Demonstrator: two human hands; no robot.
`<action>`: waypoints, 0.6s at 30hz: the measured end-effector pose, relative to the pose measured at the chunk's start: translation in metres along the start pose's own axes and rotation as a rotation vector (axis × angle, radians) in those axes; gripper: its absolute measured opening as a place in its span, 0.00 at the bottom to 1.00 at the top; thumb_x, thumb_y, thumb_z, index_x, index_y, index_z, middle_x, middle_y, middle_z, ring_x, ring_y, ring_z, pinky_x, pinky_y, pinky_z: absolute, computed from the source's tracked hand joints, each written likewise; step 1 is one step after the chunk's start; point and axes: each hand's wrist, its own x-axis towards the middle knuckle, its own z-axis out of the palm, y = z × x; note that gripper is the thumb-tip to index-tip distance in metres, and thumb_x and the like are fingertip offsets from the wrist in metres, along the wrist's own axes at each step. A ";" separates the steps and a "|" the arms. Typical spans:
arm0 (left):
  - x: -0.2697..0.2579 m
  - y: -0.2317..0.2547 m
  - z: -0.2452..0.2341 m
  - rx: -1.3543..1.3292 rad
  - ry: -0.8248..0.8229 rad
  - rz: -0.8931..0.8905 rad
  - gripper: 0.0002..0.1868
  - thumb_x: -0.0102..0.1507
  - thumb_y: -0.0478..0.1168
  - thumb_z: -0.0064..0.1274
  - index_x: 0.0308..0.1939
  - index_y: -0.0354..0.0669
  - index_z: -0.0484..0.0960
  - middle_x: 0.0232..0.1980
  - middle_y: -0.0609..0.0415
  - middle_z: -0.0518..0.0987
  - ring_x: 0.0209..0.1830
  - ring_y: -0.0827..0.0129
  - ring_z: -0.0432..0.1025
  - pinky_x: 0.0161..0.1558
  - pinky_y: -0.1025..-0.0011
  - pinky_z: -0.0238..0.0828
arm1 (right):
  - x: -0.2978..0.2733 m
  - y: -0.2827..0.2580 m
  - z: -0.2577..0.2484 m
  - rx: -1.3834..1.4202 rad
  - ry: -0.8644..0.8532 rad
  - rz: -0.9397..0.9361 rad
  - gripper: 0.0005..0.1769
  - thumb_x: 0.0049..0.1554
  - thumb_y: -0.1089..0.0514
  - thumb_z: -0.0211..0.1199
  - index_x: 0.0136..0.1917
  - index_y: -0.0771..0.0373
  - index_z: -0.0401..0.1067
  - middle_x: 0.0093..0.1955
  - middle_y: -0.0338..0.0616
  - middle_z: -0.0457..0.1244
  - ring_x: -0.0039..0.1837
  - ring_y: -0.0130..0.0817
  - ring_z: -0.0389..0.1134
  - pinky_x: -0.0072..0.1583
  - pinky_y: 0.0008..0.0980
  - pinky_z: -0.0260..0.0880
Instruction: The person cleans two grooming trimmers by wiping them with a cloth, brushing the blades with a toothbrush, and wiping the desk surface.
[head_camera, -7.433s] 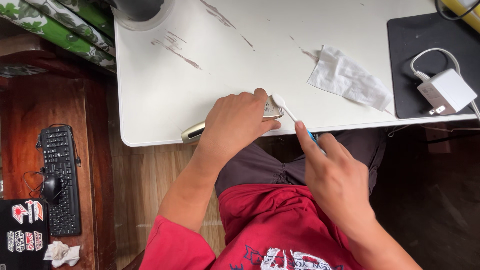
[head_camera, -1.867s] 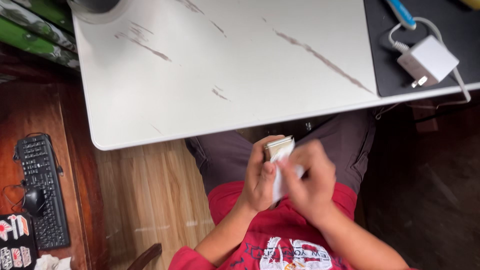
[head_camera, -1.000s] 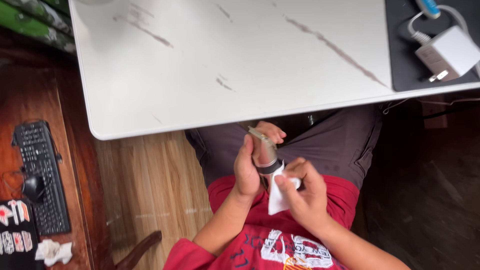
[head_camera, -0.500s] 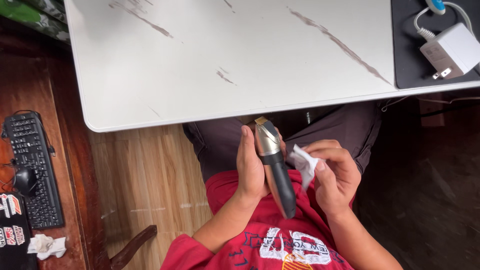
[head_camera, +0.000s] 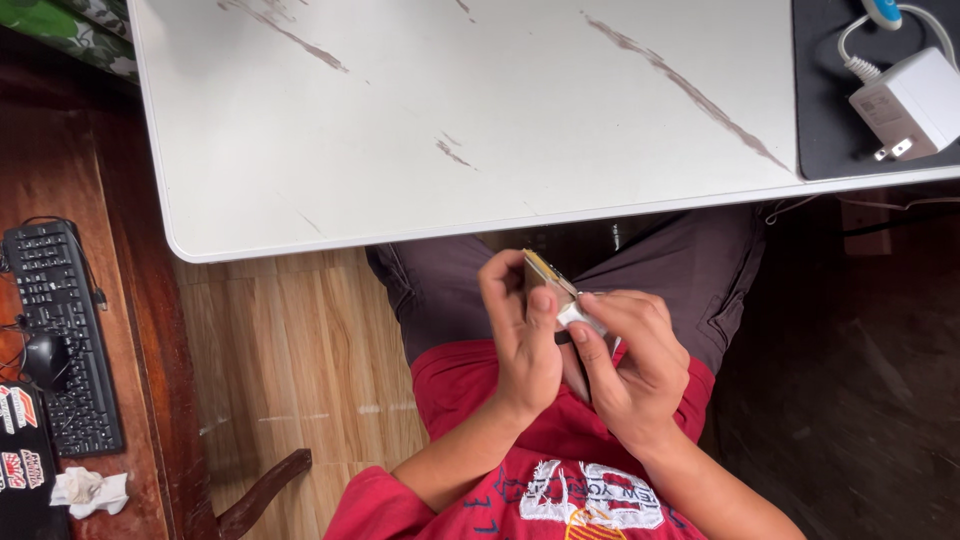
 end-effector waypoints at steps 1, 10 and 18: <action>-0.002 -0.001 0.000 0.056 0.003 0.048 0.28 0.76 0.56 0.42 0.69 0.37 0.56 0.55 0.50 0.68 0.54 0.71 0.63 0.61 0.70 0.61 | 0.000 0.001 0.002 -0.001 0.001 0.000 0.14 0.54 0.69 0.71 0.55 0.68 0.76 0.53 0.44 0.69 0.55 0.40 0.70 0.56 0.34 0.71; -0.006 -0.014 0.000 0.219 0.019 0.327 0.30 0.77 0.56 0.43 0.68 0.36 0.55 0.64 0.45 0.64 0.58 0.67 0.63 0.63 0.66 0.63 | -0.011 0.007 0.013 0.081 0.136 -0.034 0.08 0.54 0.70 0.70 0.47 0.68 0.75 0.49 0.44 0.66 0.54 0.37 0.67 0.57 0.32 0.69; -0.009 -0.020 -0.006 0.111 0.068 0.244 0.33 0.76 0.60 0.39 0.70 0.33 0.57 0.61 0.47 0.67 0.55 0.70 0.65 0.60 0.70 0.65 | -0.009 0.019 0.007 0.384 0.011 0.238 0.06 0.58 0.69 0.69 0.47 0.68 0.72 0.49 0.44 0.65 0.51 0.28 0.63 0.53 0.26 0.64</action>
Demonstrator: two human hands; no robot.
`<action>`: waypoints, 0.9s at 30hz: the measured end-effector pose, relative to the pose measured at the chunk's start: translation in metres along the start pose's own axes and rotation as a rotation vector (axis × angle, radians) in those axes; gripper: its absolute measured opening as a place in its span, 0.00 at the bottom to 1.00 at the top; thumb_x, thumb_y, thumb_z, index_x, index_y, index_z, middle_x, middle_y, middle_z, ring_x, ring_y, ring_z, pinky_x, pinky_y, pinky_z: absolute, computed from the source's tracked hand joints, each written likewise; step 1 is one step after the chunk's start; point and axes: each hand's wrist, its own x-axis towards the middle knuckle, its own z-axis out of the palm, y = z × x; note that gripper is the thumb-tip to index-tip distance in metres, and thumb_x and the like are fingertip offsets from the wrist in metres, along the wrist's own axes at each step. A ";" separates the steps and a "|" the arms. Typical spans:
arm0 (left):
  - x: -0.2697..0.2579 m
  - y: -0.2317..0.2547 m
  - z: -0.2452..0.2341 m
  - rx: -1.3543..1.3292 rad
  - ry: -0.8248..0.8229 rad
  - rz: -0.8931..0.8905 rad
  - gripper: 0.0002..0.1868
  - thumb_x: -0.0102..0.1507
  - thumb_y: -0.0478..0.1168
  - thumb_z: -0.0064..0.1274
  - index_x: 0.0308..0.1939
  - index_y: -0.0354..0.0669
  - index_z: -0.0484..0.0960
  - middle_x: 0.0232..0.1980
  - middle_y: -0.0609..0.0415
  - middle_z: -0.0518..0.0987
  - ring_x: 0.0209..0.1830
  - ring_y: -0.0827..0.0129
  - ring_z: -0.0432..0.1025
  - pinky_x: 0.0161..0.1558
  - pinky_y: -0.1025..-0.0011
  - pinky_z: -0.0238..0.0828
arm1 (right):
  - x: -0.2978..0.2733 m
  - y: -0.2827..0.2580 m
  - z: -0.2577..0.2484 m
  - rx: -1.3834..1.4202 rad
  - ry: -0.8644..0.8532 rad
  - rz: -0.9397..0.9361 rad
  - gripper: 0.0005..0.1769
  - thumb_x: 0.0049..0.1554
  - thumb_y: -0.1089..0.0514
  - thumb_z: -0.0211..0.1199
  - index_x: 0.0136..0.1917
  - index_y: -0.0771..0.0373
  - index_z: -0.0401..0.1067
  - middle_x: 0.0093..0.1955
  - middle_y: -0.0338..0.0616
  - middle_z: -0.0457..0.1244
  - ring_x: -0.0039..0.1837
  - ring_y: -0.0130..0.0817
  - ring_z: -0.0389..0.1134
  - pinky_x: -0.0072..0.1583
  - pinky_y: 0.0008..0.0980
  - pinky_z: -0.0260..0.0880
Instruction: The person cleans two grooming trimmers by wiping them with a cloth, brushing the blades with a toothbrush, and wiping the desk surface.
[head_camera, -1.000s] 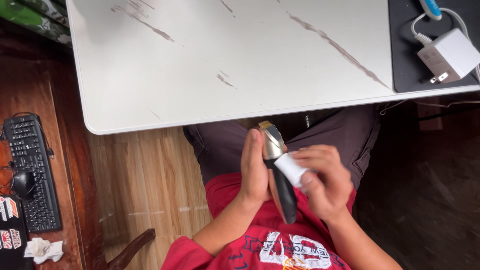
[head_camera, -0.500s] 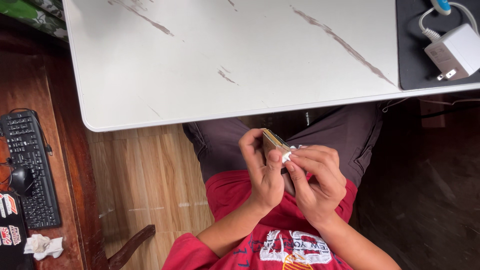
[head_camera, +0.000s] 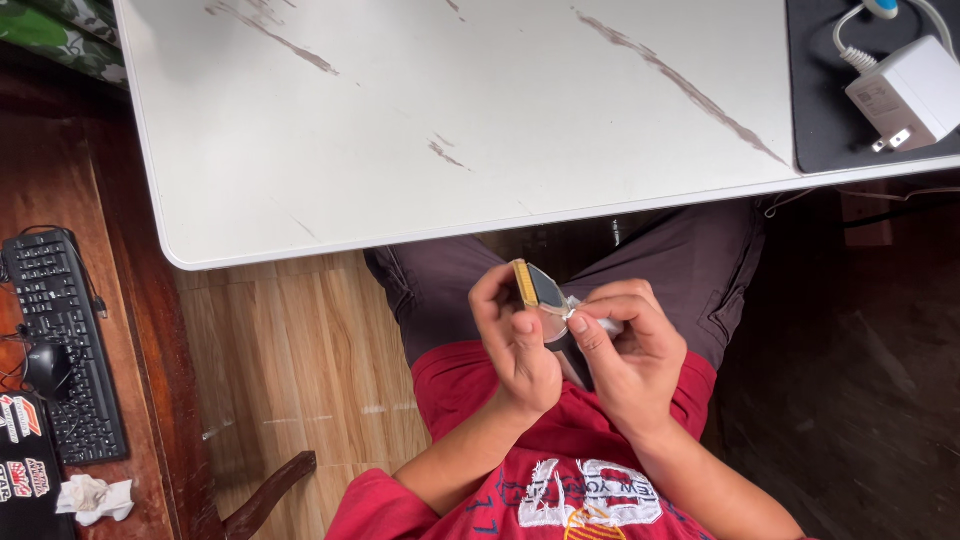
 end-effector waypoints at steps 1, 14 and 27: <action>0.001 0.002 -0.001 0.010 -0.005 -0.044 0.32 0.77 0.59 0.38 0.69 0.32 0.60 0.60 0.48 0.68 0.55 0.71 0.65 0.61 0.70 0.64 | 0.003 -0.001 -0.001 0.000 0.000 0.001 0.06 0.58 0.69 0.69 0.47 0.68 0.72 0.49 0.44 0.65 0.51 0.28 0.63 0.53 0.26 0.64; 0.011 0.013 0.002 0.043 -0.076 0.074 0.27 0.79 0.56 0.35 0.66 0.33 0.65 0.56 0.50 0.69 0.49 0.72 0.64 0.53 0.75 0.63 | 0.006 -0.007 -0.003 -0.145 -0.021 -0.151 0.10 0.51 0.67 0.74 0.43 0.65 0.74 0.44 0.41 0.67 0.50 0.33 0.66 0.52 0.30 0.65; 0.008 0.016 -0.001 -0.080 -0.216 -0.236 0.30 0.78 0.55 0.30 0.65 0.29 0.71 0.57 0.48 0.78 0.56 0.69 0.73 0.60 0.72 0.70 | 0.042 -0.020 -0.013 -0.366 -0.074 -0.342 0.08 0.48 0.62 0.75 0.43 0.57 0.80 0.50 0.41 0.63 0.56 0.35 0.63 0.57 0.31 0.64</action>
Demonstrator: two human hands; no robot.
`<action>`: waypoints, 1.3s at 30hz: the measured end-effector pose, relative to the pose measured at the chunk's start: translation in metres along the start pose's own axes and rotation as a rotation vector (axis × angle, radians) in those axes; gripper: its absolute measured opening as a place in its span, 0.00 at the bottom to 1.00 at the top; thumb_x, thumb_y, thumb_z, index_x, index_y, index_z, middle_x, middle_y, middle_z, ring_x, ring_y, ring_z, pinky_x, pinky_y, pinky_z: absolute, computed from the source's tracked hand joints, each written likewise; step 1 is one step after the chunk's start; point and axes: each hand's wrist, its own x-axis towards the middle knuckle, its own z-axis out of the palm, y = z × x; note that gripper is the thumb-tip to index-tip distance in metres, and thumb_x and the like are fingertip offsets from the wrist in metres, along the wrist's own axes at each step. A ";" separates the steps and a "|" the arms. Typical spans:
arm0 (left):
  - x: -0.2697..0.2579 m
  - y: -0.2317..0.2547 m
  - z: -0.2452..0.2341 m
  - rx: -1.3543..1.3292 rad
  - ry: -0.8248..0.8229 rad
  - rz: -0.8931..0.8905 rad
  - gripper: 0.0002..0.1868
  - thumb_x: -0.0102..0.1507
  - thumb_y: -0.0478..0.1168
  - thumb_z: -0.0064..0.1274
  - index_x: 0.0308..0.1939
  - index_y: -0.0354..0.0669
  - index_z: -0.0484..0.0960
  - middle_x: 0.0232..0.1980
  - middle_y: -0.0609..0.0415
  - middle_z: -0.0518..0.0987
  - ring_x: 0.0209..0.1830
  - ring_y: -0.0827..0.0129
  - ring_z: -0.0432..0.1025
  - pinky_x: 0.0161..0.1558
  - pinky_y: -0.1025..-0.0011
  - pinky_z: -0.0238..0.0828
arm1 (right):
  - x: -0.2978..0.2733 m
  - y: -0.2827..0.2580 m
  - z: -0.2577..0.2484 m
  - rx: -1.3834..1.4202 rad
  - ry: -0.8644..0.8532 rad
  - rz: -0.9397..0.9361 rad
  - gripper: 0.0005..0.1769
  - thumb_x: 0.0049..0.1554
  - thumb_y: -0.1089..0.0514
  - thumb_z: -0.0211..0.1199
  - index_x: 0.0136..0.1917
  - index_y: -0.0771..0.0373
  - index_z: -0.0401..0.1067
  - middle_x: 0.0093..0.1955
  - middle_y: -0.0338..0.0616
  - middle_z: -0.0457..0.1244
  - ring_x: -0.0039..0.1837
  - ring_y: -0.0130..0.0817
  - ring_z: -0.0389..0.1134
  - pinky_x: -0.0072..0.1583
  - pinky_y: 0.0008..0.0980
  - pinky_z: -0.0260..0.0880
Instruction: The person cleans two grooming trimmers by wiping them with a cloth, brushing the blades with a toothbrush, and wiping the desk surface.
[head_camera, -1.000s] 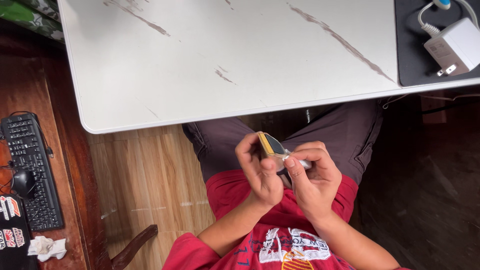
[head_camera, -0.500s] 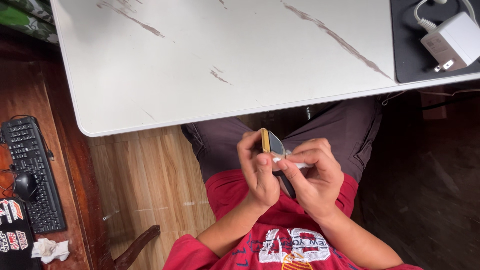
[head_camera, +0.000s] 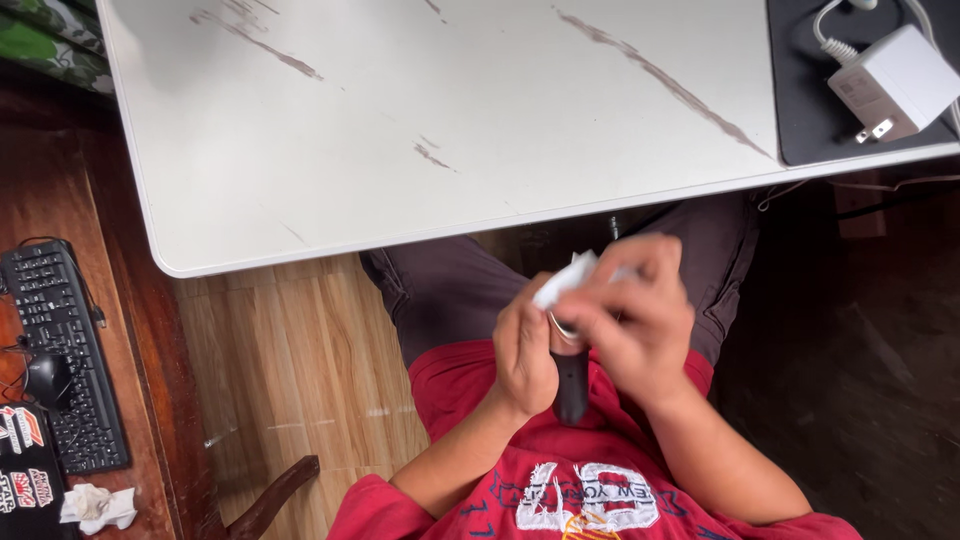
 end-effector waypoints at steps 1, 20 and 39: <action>0.001 0.001 -0.002 0.039 -0.070 0.062 0.30 0.79 0.56 0.31 0.64 0.30 0.73 0.55 0.50 0.78 0.53 0.71 0.73 0.57 0.73 0.70 | 0.004 0.006 0.000 0.001 0.000 -0.002 0.08 0.48 0.62 0.75 0.43 0.57 0.80 0.50 0.41 0.63 0.56 0.35 0.63 0.57 0.31 0.64; 0.029 0.015 -0.009 -0.182 0.201 -0.090 0.27 0.76 0.50 0.28 0.45 0.31 0.77 0.48 0.49 0.73 0.47 0.68 0.69 0.51 0.70 0.67 | -0.060 -0.005 0.009 0.190 -0.094 0.210 0.09 0.51 0.66 0.72 0.45 0.66 0.75 0.48 0.45 0.66 0.50 0.35 0.68 0.53 0.30 0.68; 0.071 0.077 0.013 -0.199 0.211 0.151 0.28 0.72 0.64 0.29 0.51 0.43 0.66 0.43 0.45 0.76 0.27 0.59 0.74 0.29 0.60 0.75 | -0.091 0.021 -0.012 0.865 -0.051 0.569 0.05 0.52 0.73 0.71 0.43 0.73 0.77 0.56 0.51 0.65 0.46 0.32 0.67 0.46 0.29 0.69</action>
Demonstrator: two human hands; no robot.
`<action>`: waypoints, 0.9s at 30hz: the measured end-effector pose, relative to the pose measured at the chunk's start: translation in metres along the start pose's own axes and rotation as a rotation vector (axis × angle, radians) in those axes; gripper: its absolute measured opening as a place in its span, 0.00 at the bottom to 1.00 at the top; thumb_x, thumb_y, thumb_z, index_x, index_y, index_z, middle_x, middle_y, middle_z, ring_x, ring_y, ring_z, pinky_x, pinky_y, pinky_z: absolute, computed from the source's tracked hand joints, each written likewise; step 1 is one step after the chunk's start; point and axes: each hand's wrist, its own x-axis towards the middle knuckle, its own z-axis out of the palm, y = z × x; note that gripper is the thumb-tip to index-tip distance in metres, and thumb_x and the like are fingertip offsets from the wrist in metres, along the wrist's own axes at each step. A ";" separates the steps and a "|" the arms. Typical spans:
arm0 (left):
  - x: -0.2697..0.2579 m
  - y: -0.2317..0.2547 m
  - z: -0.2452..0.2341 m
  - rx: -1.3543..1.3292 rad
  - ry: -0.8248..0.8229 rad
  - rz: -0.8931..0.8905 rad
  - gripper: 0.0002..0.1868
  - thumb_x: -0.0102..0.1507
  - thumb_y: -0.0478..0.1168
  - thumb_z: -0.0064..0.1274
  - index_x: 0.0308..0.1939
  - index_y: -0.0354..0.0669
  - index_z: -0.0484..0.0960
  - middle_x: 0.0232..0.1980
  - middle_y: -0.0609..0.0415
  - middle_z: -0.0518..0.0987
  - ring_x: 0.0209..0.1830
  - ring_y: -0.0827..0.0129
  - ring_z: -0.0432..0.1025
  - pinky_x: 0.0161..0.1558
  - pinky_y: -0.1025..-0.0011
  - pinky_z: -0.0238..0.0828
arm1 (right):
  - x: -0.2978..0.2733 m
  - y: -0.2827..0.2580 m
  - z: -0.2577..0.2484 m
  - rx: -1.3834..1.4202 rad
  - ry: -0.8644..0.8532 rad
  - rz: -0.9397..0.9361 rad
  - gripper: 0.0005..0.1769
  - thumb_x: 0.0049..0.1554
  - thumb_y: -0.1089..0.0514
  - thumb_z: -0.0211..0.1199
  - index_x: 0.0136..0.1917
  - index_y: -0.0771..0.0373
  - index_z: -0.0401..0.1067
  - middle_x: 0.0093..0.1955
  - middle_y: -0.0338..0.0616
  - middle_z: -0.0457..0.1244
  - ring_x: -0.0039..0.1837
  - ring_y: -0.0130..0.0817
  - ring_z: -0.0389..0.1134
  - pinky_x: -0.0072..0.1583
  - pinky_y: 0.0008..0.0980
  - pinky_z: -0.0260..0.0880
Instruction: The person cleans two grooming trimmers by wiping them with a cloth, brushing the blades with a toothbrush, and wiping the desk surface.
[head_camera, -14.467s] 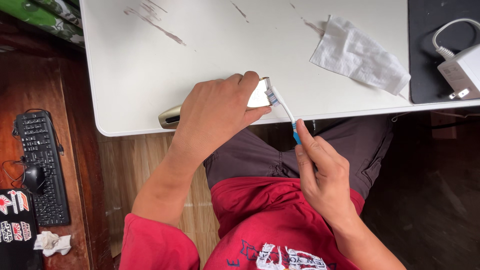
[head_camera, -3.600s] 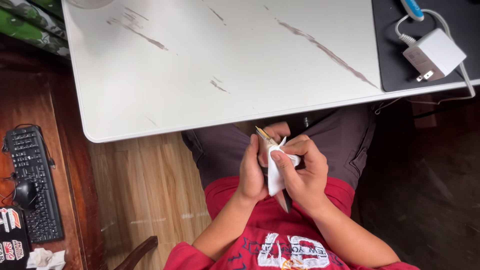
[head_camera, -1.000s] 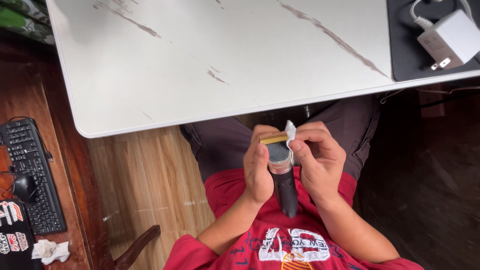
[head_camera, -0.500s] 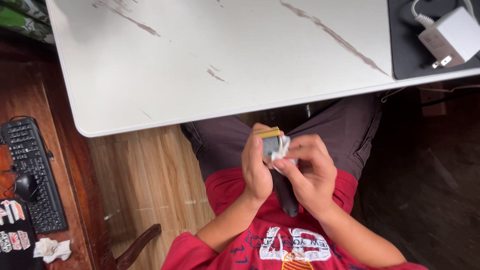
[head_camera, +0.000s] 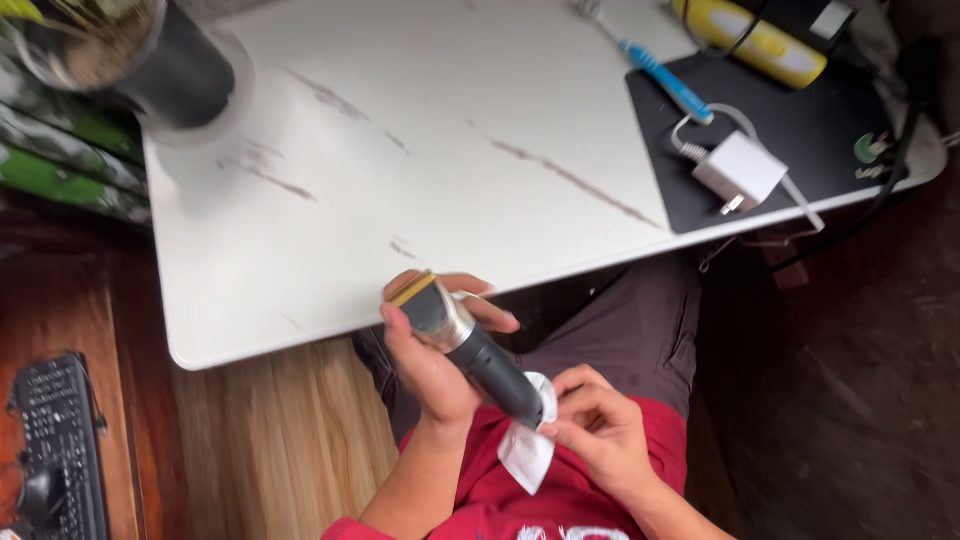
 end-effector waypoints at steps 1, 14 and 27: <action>0.002 -0.003 0.004 -0.151 -0.067 -0.128 0.35 0.71 0.68 0.28 0.49 0.37 0.68 0.42 0.44 0.75 0.28 0.60 0.73 0.32 0.59 0.77 | 0.006 -0.002 -0.001 0.003 -0.003 -0.019 0.05 0.52 0.73 0.71 0.43 0.73 0.77 0.56 0.51 0.65 0.46 0.32 0.67 0.46 0.29 0.69; 0.023 -0.004 0.050 0.006 -0.230 0.018 0.24 0.70 0.46 0.49 0.66 0.42 0.60 0.46 0.50 0.72 0.31 0.67 0.71 0.33 0.68 0.73 | 0.019 -0.030 -0.012 -0.643 0.220 -0.594 0.11 0.54 0.73 0.66 0.51 0.66 0.79 0.53 0.43 0.68 0.49 0.28 0.71 0.47 0.25 0.73; 0.113 -0.006 0.157 1.288 -1.198 0.916 0.26 0.62 0.30 0.54 0.65 0.43 0.73 0.51 0.53 0.77 0.49 0.57 0.71 0.48 0.58 0.65 | 0.028 -0.035 -0.049 -0.409 0.392 -0.390 0.08 0.56 0.71 0.66 0.49 0.67 0.79 0.53 0.41 0.67 0.46 0.20 0.69 0.43 0.18 0.67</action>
